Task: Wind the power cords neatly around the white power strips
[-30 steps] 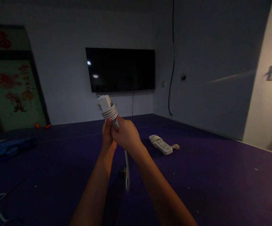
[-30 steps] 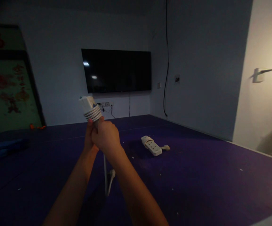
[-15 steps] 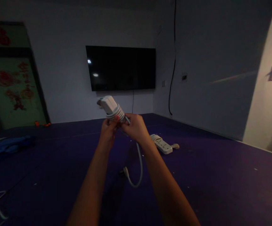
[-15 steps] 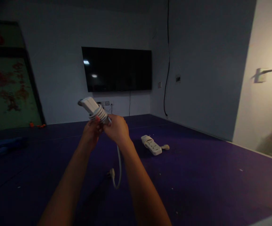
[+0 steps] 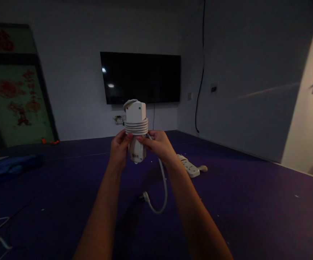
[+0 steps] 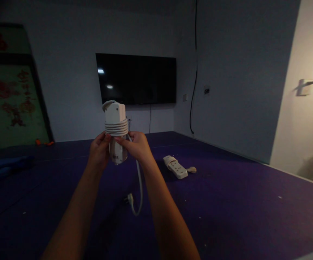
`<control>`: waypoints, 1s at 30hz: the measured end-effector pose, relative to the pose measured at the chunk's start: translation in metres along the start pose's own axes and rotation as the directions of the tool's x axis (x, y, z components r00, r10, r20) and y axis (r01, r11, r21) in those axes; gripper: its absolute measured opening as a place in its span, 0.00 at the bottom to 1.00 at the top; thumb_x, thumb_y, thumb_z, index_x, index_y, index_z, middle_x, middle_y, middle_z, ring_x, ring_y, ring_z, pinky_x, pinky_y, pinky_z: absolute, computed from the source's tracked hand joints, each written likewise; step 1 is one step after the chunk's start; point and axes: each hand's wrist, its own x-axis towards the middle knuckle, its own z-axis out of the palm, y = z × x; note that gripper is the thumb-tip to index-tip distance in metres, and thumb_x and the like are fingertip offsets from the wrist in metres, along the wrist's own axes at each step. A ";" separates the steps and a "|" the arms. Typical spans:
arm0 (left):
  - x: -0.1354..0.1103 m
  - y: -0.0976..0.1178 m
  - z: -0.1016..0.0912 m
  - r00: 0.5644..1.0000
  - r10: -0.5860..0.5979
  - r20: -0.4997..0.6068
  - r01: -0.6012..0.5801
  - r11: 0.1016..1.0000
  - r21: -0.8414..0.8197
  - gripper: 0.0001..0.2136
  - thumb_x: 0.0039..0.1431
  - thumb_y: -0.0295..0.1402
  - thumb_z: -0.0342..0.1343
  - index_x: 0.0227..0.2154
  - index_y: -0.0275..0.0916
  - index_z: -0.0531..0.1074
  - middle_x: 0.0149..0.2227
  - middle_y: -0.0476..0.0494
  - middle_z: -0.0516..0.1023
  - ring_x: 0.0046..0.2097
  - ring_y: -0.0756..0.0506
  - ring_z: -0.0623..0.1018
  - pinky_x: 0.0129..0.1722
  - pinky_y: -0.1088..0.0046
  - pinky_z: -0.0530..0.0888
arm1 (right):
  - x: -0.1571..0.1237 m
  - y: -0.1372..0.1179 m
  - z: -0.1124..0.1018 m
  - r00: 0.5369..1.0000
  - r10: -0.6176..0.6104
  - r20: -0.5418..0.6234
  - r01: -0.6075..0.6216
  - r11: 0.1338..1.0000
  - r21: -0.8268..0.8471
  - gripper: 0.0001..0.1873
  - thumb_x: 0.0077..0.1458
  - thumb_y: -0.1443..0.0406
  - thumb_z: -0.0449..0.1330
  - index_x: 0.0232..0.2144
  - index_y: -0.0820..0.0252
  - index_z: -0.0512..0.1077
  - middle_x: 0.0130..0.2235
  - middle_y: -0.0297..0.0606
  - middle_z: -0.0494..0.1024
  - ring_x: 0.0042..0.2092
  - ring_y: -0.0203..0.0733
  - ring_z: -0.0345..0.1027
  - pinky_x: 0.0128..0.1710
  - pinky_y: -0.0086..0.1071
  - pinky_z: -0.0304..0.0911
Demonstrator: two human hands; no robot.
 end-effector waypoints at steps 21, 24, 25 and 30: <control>-0.001 -0.002 -0.008 0.892 0.358 -0.276 -0.261 0.906 0.333 0.19 0.47 0.41 0.64 0.39 0.34 0.73 0.43 0.36 0.79 0.46 0.43 0.78 0.47 0.66 0.73 | -0.005 -0.002 0.000 0.984 0.007 -0.180 -0.062 0.951 -0.303 0.03 0.46 0.70 0.61 0.23 0.66 0.71 0.17 0.30 0.69 0.18 0.30 0.59 0.19 0.25 0.52; -0.002 -0.006 -0.006 0.874 0.400 -0.276 -0.292 0.887 0.358 0.22 0.47 0.42 0.64 0.43 0.34 0.71 0.44 0.36 0.78 0.46 0.43 0.78 0.48 0.65 0.73 | -0.005 0.001 0.009 0.979 -0.074 -0.189 0.006 0.942 -0.335 0.04 0.46 0.68 0.61 0.24 0.66 0.72 0.19 0.32 0.70 0.20 0.30 0.60 0.20 0.25 0.53; -0.002 -0.007 -0.006 0.868 0.414 -0.275 -0.302 0.879 0.370 0.23 0.47 0.42 0.64 0.43 0.34 0.70 0.44 0.36 0.78 0.46 0.43 0.78 0.48 0.65 0.73 | -0.005 0.001 0.012 0.979 -0.091 -0.181 0.025 0.941 -0.338 0.04 0.47 0.68 0.61 0.24 0.66 0.72 0.20 0.32 0.70 0.20 0.30 0.61 0.20 0.25 0.53; -0.004 -0.010 0.002 0.828 0.469 -0.307 -0.331 0.851 0.406 0.25 0.46 0.40 0.65 0.45 0.35 0.67 0.46 0.36 0.76 0.47 0.44 0.77 0.48 0.67 0.72 | -0.009 0.002 0.027 0.981 -0.165 -0.100 0.117 0.921 -0.372 0.08 0.52 0.67 0.56 0.23 0.64 0.71 0.22 0.35 0.73 0.22 0.32 0.64 0.22 0.25 0.54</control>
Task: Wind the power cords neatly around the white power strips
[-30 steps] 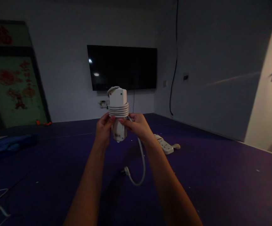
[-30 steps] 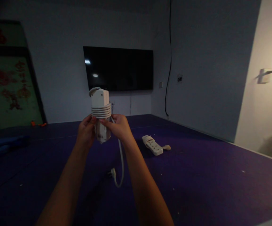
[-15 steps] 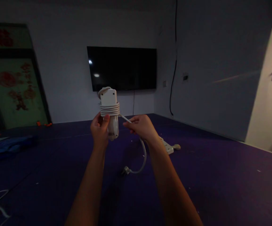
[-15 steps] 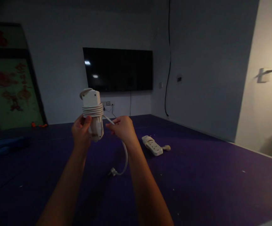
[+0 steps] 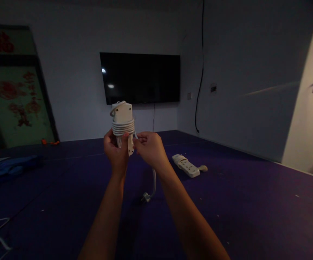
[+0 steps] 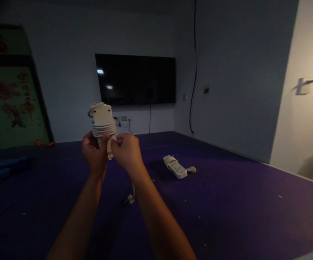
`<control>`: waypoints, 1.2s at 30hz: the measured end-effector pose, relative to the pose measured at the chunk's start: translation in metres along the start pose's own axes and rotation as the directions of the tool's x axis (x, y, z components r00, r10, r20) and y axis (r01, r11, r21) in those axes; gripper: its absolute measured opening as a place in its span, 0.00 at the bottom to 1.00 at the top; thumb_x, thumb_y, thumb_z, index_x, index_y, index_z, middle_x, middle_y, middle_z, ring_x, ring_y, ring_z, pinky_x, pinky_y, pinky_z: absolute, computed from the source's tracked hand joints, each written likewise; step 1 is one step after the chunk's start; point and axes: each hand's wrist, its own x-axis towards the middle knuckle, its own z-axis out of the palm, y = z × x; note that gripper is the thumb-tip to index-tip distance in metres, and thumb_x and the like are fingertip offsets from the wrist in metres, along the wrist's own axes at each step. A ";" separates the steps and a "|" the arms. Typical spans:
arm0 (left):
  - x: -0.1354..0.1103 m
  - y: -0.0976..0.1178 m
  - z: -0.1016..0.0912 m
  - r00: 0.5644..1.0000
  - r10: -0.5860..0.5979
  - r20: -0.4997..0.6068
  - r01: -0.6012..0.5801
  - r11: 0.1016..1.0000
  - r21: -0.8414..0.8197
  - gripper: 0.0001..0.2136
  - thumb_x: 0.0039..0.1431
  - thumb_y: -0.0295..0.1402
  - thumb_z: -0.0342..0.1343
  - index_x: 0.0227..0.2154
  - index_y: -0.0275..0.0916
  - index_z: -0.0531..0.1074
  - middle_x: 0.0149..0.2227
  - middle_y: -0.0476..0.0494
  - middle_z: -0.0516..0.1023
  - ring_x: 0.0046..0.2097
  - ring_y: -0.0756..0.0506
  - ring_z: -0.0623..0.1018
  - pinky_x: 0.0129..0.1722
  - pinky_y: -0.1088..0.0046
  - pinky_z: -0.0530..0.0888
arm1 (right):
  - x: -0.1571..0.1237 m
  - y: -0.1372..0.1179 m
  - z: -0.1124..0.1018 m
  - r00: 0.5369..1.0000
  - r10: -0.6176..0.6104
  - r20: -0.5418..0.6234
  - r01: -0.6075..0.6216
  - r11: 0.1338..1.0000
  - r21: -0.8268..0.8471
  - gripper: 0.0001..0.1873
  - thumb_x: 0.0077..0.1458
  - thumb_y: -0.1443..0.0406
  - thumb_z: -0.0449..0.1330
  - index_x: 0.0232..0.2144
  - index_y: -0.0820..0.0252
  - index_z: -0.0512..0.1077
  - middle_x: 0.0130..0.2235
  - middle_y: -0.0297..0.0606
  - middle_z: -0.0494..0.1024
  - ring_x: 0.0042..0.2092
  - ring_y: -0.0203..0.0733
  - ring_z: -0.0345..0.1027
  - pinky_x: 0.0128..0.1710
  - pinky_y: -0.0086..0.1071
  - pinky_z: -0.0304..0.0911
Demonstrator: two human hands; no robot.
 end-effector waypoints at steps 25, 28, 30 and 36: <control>0.003 -0.005 -0.006 0.959 -0.154 0.239 0.177 0.981 -0.075 0.20 0.53 0.42 0.60 0.47 0.40 0.74 0.52 0.38 0.75 0.53 0.42 0.74 0.52 0.63 0.70 | 0.001 0.006 0.004 0.994 0.013 -0.111 -0.019 0.999 -0.050 0.11 0.52 0.59 0.59 0.26 0.63 0.71 0.23 0.36 0.73 0.23 0.34 0.65 0.22 0.25 0.53; 0.001 -0.004 -0.003 0.942 -0.168 0.291 0.204 0.974 -0.097 0.19 0.53 0.43 0.59 0.46 0.41 0.75 0.53 0.39 0.75 0.55 0.42 0.73 0.54 0.62 0.69 | 0.002 0.007 0.003 0.986 0.026 -0.166 -0.032 0.999 -0.035 0.11 0.51 0.59 0.60 0.27 0.63 0.71 0.23 0.35 0.73 0.23 0.34 0.65 0.22 0.26 0.53; -0.001 -0.003 -0.001 0.925 -0.180 0.334 0.230 0.966 -0.116 0.19 0.53 0.43 0.60 0.46 0.42 0.76 0.53 0.39 0.75 0.56 0.41 0.72 0.55 0.62 0.69 | 0.003 0.007 0.002 0.979 0.023 -0.201 -0.027 0.999 -0.018 0.13 0.50 0.58 0.61 0.28 0.63 0.72 0.23 0.35 0.73 0.23 0.35 0.65 0.22 0.26 0.55; -0.009 0.003 0.004 0.875 -0.230 0.426 0.304 0.946 -0.115 0.18 0.51 0.42 0.61 0.43 0.40 0.78 0.47 0.39 0.79 0.53 0.40 0.75 0.55 0.57 0.68 | 0.003 0.005 -0.007 0.958 0.011 -0.287 -0.020 0.999 -0.028 0.18 0.47 0.53 0.63 0.27 0.64 0.73 0.23 0.36 0.74 0.23 0.34 0.63 0.22 0.27 0.54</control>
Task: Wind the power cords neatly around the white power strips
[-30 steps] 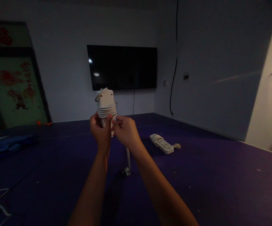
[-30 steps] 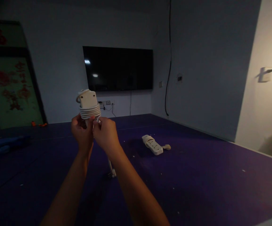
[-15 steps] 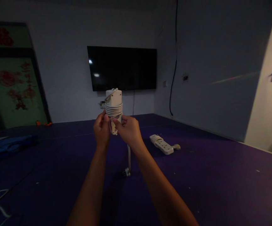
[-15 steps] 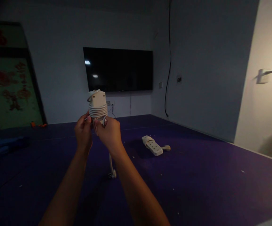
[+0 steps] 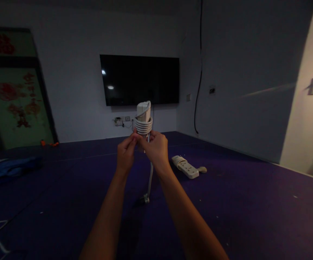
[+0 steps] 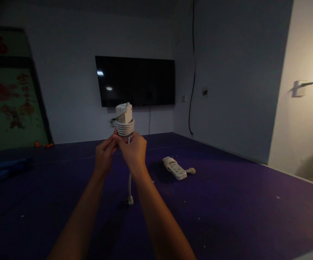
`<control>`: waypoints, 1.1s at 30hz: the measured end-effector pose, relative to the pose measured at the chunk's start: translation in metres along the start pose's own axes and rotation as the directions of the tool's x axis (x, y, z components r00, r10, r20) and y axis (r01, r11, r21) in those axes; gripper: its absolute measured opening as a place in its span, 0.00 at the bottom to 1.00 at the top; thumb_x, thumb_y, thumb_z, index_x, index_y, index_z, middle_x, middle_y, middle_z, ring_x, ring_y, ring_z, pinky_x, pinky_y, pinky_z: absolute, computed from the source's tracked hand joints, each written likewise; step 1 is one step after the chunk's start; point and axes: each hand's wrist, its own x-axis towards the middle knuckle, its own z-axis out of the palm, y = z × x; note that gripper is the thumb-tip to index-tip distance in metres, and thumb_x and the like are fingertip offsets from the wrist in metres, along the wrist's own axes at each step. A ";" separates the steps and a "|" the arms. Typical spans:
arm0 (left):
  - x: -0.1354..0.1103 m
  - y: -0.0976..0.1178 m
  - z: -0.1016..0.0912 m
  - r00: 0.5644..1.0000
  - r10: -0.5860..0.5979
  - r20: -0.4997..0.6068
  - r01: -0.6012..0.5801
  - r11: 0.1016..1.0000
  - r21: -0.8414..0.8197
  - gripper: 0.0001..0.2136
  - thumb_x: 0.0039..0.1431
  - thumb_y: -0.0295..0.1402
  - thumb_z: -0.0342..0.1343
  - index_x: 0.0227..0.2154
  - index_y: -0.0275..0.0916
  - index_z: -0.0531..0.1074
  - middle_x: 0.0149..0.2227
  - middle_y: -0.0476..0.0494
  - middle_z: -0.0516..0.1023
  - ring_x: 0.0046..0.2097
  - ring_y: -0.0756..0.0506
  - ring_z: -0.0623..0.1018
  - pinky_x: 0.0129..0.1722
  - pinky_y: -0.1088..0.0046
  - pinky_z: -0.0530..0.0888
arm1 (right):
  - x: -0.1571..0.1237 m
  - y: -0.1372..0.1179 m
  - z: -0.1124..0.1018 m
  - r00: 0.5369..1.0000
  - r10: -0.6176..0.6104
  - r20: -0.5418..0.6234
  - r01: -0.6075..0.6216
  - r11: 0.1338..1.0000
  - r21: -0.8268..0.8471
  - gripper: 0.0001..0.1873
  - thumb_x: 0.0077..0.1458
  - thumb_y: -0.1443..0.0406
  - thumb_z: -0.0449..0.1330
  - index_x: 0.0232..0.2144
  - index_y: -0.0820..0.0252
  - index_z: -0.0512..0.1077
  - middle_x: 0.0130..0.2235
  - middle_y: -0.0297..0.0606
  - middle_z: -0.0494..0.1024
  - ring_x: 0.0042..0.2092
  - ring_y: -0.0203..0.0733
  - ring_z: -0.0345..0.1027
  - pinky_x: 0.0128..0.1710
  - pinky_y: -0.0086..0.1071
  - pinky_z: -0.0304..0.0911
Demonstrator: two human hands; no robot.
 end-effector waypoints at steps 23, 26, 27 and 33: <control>0.006 0.012 -0.005 0.990 0.022 -0.141 -0.006 0.994 0.112 0.23 0.42 0.42 0.67 0.43 0.41 0.76 0.48 0.39 0.77 0.47 0.43 0.76 0.42 0.70 0.73 | 0.012 0.005 -0.011 0.963 0.136 0.231 -0.183 0.963 0.198 0.29 0.43 0.42 0.60 0.21 0.64 0.70 0.18 0.32 0.65 0.19 0.30 0.54 0.19 0.26 0.48; 0.007 0.016 -0.011 0.993 -0.115 -0.004 0.115 0.991 0.063 0.19 0.47 0.48 0.62 0.35 0.38 0.78 0.37 0.41 0.80 0.38 0.44 0.78 0.35 0.72 0.73 | 0.009 0.001 -0.009 0.931 0.151 0.333 -0.246 0.933 0.265 0.28 0.40 0.42 0.62 0.18 0.63 0.67 0.17 0.29 0.63 0.18 0.28 0.51 0.17 0.25 0.46; 0.007 0.018 -0.012 0.989 -0.145 0.026 0.144 0.989 0.047 0.18 0.47 0.49 0.62 0.31 0.37 0.78 0.32 0.42 0.79 0.34 0.45 0.77 0.32 0.73 0.72 | 0.009 0.000 -0.009 0.923 0.152 0.354 -0.257 0.927 0.273 0.28 0.40 0.43 0.63 0.18 0.63 0.67 0.17 0.29 0.63 0.18 0.27 0.51 0.17 0.25 0.46; 0.006 0.030 -0.009 0.989 -0.137 -0.059 0.133 0.989 -0.058 0.15 0.40 0.44 0.67 0.25 0.37 0.76 0.25 0.49 0.76 0.25 0.51 0.73 0.27 0.75 0.69 | 0.007 -0.003 -0.012 0.880 0.192 0.434 -0.316 0.920 0.234 0.24 0.48 0.48 0.62 0.18 0.63 0.69 0.16 0.30 0.66 0.16 0.27 0.52 0.15 0.24 0.47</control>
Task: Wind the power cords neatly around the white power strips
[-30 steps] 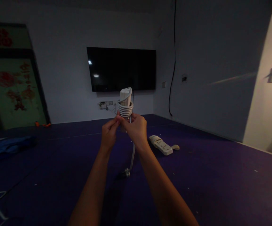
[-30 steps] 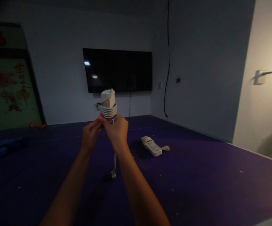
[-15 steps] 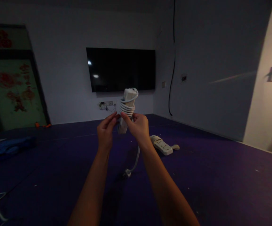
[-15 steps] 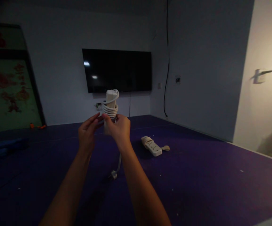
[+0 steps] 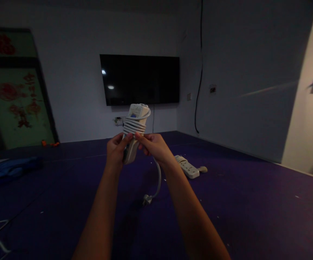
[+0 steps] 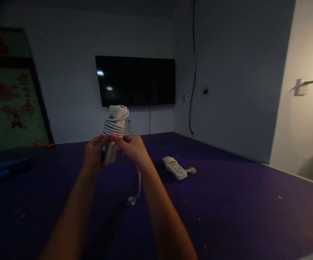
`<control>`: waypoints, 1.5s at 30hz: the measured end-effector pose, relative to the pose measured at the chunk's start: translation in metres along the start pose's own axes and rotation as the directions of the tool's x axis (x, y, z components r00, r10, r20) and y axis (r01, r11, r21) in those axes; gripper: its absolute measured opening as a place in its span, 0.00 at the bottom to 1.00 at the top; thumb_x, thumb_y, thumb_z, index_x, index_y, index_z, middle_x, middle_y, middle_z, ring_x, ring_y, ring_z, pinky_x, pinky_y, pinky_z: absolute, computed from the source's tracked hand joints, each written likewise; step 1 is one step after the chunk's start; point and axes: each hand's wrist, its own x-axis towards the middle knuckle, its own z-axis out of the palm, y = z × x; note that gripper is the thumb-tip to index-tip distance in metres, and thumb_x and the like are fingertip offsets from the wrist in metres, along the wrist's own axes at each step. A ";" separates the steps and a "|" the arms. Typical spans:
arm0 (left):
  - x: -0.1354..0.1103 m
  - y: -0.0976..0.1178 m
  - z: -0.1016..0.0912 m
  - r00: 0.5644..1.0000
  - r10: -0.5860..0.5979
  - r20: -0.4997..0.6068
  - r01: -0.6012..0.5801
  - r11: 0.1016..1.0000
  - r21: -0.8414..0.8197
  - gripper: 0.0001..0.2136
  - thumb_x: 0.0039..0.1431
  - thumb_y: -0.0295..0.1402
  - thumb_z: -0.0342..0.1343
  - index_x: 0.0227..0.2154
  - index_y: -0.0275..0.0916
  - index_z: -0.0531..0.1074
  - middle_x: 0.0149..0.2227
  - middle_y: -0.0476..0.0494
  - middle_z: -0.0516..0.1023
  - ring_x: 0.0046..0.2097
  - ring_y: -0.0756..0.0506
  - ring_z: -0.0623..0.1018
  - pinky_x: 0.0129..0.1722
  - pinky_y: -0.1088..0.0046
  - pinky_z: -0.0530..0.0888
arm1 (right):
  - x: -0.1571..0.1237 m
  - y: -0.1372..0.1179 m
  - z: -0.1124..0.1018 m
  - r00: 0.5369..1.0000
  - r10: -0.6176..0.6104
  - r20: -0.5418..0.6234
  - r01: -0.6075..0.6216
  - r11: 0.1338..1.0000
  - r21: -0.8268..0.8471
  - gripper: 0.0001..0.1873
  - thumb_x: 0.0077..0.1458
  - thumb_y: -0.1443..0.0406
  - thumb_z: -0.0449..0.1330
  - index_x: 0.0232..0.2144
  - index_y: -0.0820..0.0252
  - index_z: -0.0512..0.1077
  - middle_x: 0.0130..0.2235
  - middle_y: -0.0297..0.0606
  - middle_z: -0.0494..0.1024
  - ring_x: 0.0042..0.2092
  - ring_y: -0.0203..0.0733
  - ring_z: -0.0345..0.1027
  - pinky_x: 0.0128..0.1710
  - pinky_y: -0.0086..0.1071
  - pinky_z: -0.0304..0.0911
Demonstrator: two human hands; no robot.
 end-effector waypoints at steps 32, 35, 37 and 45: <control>0.007 -0.003 -0.008 0.895 0.218 -0.389 -0.185 0.975 0.120 0.18 0.40 0.48 0.65 0.23 0.35 0.75 0.22 0.50 0.73 0.23 0.52 0.70 0.24 0.75 0.69 | -0.006 -0.002 0.016 0.918 -0.396 -0.006 0.360 0.841 -0.403 0.20 0.58 0.62 0.51 0.16 0.62 0.64 0.17 0.28 0.55 0.21 0.29 0.49 0.22 0.29 0.40; 0.007 -0.002 -0.008 0.848 0.322 -0.420 -0.247 0.943 0.225 0.18 0.41 0.47 0.65 0.25 0.35 0.74 0.24 0.48 0.75 0.25 0.51 0.73 0.26 0.74 0.70 | -0.009 -0.003 0.024 0.913 -0.406 0.035 0.379 0.814 -0.440 0.17 0.57 0.66 0.52 0.16 0.61 0.60 0.17 0.28 0.56 0.21 0.29 0.51 0.23 0.28 0.41; 0.007 -0.003 -0.010 0.816 0.392 -0.425 -0.275 0.910 0.310 0.19 0.40 0.46 0.66 0.29 0.34 0.74 0.27 0.47 0.76 0.27 0.50 0.74 0.28 0.73 0.71 | -0.010 -0.003 0.028 0.918 -0.394 0.040 0.369 0.816 -0.445 0.17 0.57 0.66 0.52 0.17 0.60 0.59 0.17 0.28 0.58 0.21 0.29 0.52 0.23 0.28 0.43; 0.005 -0.007 -0.014 0.755 0.522 -0.396 -0.260 0.794 0.550 0.26 0.37 0.49 0.66 0.36 0.35 0.72 0.33 0.44 0.76 0.33 0.48 0.75 0.32 0.71 0.71 | -0.009 -0.002 0.029 0.968 -0.242 0.072 0.252 0.936 -0.244 0.18 0.59 0.64 0.50 0.18 0.61 0.64 0.16 0.30 0.66 0.18 0.29 0.58 0.20 0.25 0.49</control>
